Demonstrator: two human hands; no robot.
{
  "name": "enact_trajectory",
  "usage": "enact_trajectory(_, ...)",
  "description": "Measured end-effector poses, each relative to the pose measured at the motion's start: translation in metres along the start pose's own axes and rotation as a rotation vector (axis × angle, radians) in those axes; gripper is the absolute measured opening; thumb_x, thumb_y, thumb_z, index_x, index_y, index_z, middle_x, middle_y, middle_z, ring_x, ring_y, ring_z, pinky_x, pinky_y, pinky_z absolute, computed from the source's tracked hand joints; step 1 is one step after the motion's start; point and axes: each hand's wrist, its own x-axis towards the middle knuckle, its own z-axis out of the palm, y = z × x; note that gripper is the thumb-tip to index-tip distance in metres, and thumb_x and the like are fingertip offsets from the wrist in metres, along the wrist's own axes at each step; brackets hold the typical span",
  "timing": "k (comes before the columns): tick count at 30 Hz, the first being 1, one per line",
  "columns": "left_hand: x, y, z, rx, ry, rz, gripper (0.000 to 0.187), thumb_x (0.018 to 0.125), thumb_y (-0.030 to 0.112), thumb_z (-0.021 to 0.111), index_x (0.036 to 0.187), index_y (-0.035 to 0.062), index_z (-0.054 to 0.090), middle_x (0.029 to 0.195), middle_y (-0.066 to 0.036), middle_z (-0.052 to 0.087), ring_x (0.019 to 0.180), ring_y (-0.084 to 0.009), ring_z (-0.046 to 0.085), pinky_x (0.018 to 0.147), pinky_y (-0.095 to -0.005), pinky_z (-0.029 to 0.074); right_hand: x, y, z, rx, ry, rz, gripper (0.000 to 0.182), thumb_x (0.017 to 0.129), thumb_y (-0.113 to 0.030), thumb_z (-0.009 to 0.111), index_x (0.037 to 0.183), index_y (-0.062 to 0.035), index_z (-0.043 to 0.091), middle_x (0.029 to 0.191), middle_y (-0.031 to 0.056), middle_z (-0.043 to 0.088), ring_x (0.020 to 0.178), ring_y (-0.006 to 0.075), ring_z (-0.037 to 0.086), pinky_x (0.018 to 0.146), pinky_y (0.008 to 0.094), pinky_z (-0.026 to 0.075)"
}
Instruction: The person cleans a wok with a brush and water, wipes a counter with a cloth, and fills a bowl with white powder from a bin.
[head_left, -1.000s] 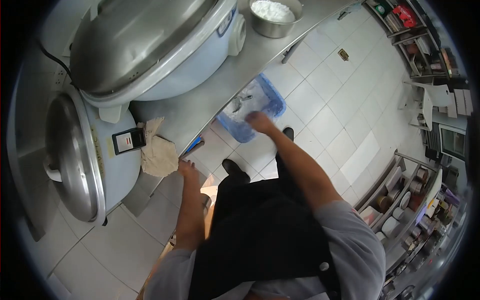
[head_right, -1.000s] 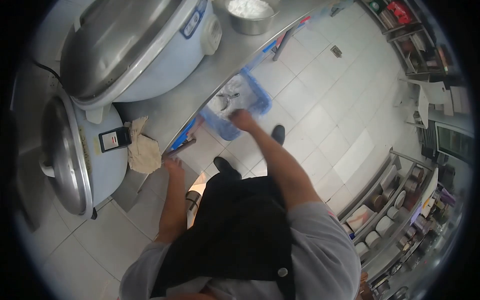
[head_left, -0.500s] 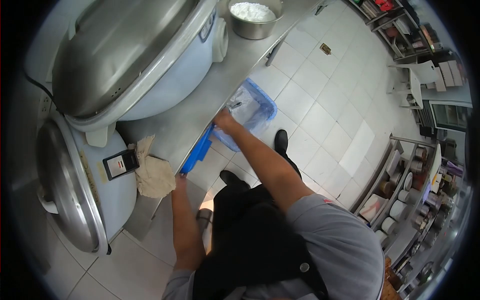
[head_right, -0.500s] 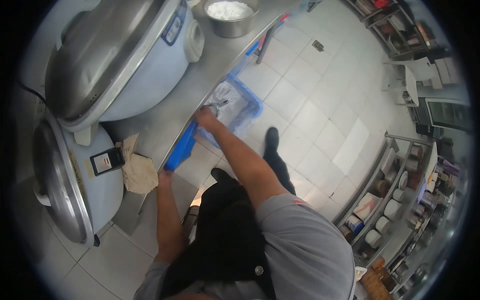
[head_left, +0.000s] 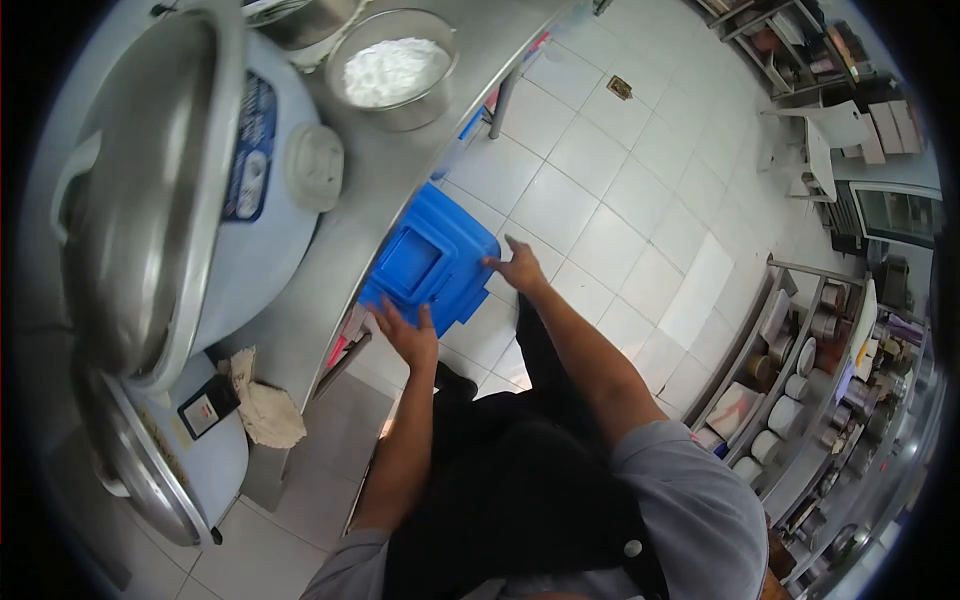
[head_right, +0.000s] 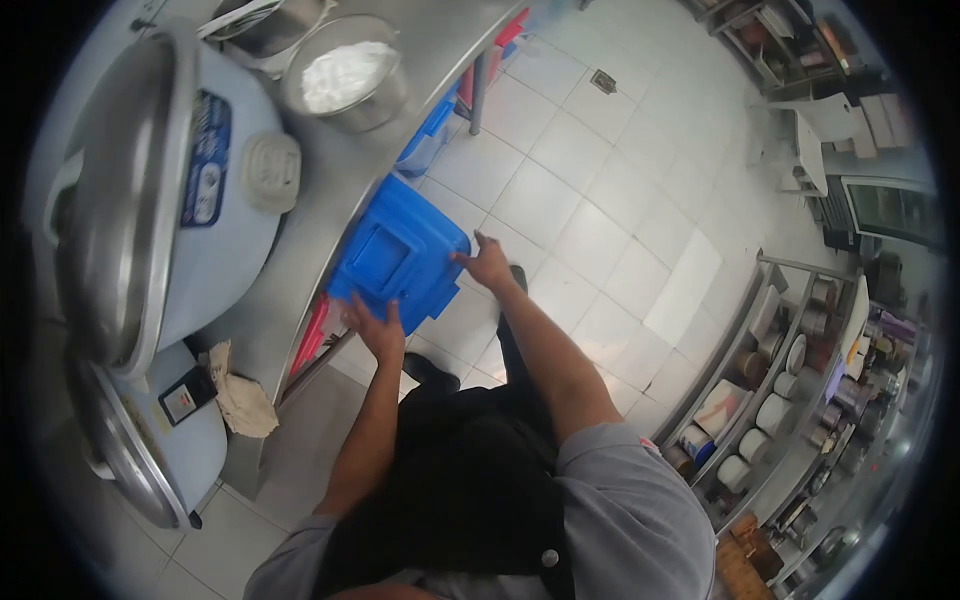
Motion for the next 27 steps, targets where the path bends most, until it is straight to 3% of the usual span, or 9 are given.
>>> enact_trajectory(2, 0.021, 0.058, -0.017, -0.051, -0.053, 0.507, 0.084, 0.087, 0.045, 0.078, 0.150, -0.0006, 0.045, 0.164, -0.029, 0.024, 0.150, -0.0467, 0.027, 0.120, -0.0533, 0.031, -0.012, -0.001, 0.000, -0.092, -0.145, 0.039, 0.087, 0.085, -0.055, 0.077, 0.146, 0.0016, 0.050, 0.138, 0.0320, 0.054, 0.128, 0.0445, 0.055, 0.106, 0.0471, 0.048)
enact_trajectory(6, 0.061, 0.092, 0.030, 0.198, -0.157, 0.578, 0.080, 0.086, 0.051, 0.077, 0.144, 0.0022, 0.053, 0.161, -0.024, 0.035, 0.148, -0.0459, 0.033, 0.117, -0.0564, 0.035, -0.014, 0.011, 0.025, 0.008, -0.054, 0.004, 0.074, 0.093, -0.046, 0.069, 0.146, 0.0030, 0.049, 0.138, 0.0298, 0.054, 0.125, 0.0447, 0.056, 0.103, 0.0488, 0.049)
enact_trajectory(15, 0.126, 0.097, 0.061, 0.325, -0.043, 0.520, 0.073, 0.079, 0.062, 0.077, 0.128, 0.0085, 0.068, 0.145, -0.018, 0.056, 0.136, -0.0428, 0.050, 0.104, -0.0521, 0.049, 0.057, -0.040, 0.035, -0.105, 0.044, -0.095, 0.061, 0.100, -0.041, 0.059, 0.148, -0.0044, 0.049, 0.142, 0.0210, 0.054, 0.124, 0.0407, 0.057, 0.101, 0.0527, 0.050)
enact_trajectory(18, 0.168, 0.090, 0.059, 0.339, -0.375, 0.000, 0.072, 0.084, 0.057, 0.074, 0.134, 0.0070, 0.062, 0.145, -0.023, 0.054, 0.135, -0.0457, 0.049, 0.108, -0.0530, 0.047, 0.100, -0.094, 0.009, -0.197, -0.281, -0.036, 0.068, 0.097, -0.046, 0.062, 0.151, -0.0066, 0.046, 0.148, 0.0235, 0.050, 0.133, 0.0410, 0.052, 0.104, 0.0523, 0.049)
enact_trajectory(20, 0.198, 0.063, 0.060, 0.376, -0.510, -0.080, 0.074, 0.085, 0.056, 0.073, 0.137, 0.0055, 0.059, 0.138, -0.024, 0.059, 0.127, -0.0459, 0.055, 0.104, -0.0529, 0.048, 0.123, -0.107, -0.008, -0.189, -0.251, -0.095, 0.071, 0.096, -0.047, 0.063, 0.152, -0.0063, 0.045, 0.150, 0.0249, 0.048, 0.136, 0.0416, 0.049, 0.107, 0.0514, 0.047)
enact_trajectory(24, 0.175, 0.016, 0.077, 0.618, -0.483, 0.092, 0.080, 0.086, 0.056, 0.073, 0.143, 0.0023, 0.054, 0.124, -0.025, 0.068, 0.111, -0.0463, 0.065, 0.097, -0.0526, 0.051, 0.119, -0.039, -0.063, 0.159, -0.185, -0.121, 0.079, 0.093, -0.047, 0.068, 0.151, 0.0025, 0.044, 0.152, 0.0303, 0.046, 0.145, 0.0411, 0.042, 0.118, 0.0451, 0.037)
enact_trajectory(25, 0.127, 0.084, 0.049, 0.415, 0.047, 0.280, 0.073, 0.085, 0.047, 0.079, 0.135, -0.0021, 0.059, 0.119, -0.026, 0.069, 0.111, -0.0440, 0.066, 0.097, -0.0479, 0.052, 0.111, 0.010, -0.074, 0.215, -0.175, -0.057, 0.081, 0.093, -0.046, 0.069, 0.150, 0.0057, 0.044, 0.150, 0.0314, 0.048, 0.143, 0.0408, 0.044, 0.117, 0.0447, 0.038)
enact_trajectory(26, 0.088, 0.115, 0.029, 0.043, -0.014, 0.446, 0.064, 0.087, 0.038, 0.080, 0.129, -0.0046, 0.060, 0.127, -0.029, 0.065, 0.112, -0.0467, 0.066, 0.101, -0.0499, 0.049, 0.084, 0.036, -0.109, 0.148, -0.150, -0.024, 0.081, 0.092, -0.045, 0.071, 0.150, 0.0052, 0.045, 0.147, 0.0314, 0.051, 0.139, 0.0411, 0.049, 0.117, 0.0454, 0.039)
enact_trajectory(27, 0.060, 0.173, -0.023, -0.264, -0.382, 0.362, 0.063, 0.086, 0.034, 0.082, 0.132, -0.0035, 0.059, 0.132, -0.030, 0.063, 0.115, -0.0420, 0.066, 0.104, -0.0494, 0.048, 0.064, 0.084, -0.127, -0.044, -0.142, 0.043, 0.080, 0.093, -0.045, 0.071, 0.151, 0.0036, 0.045, 0.147, 0.0319, 0.051, 0.138, 0.0397, 0.051, 0.117, 0.0437, 0.039)
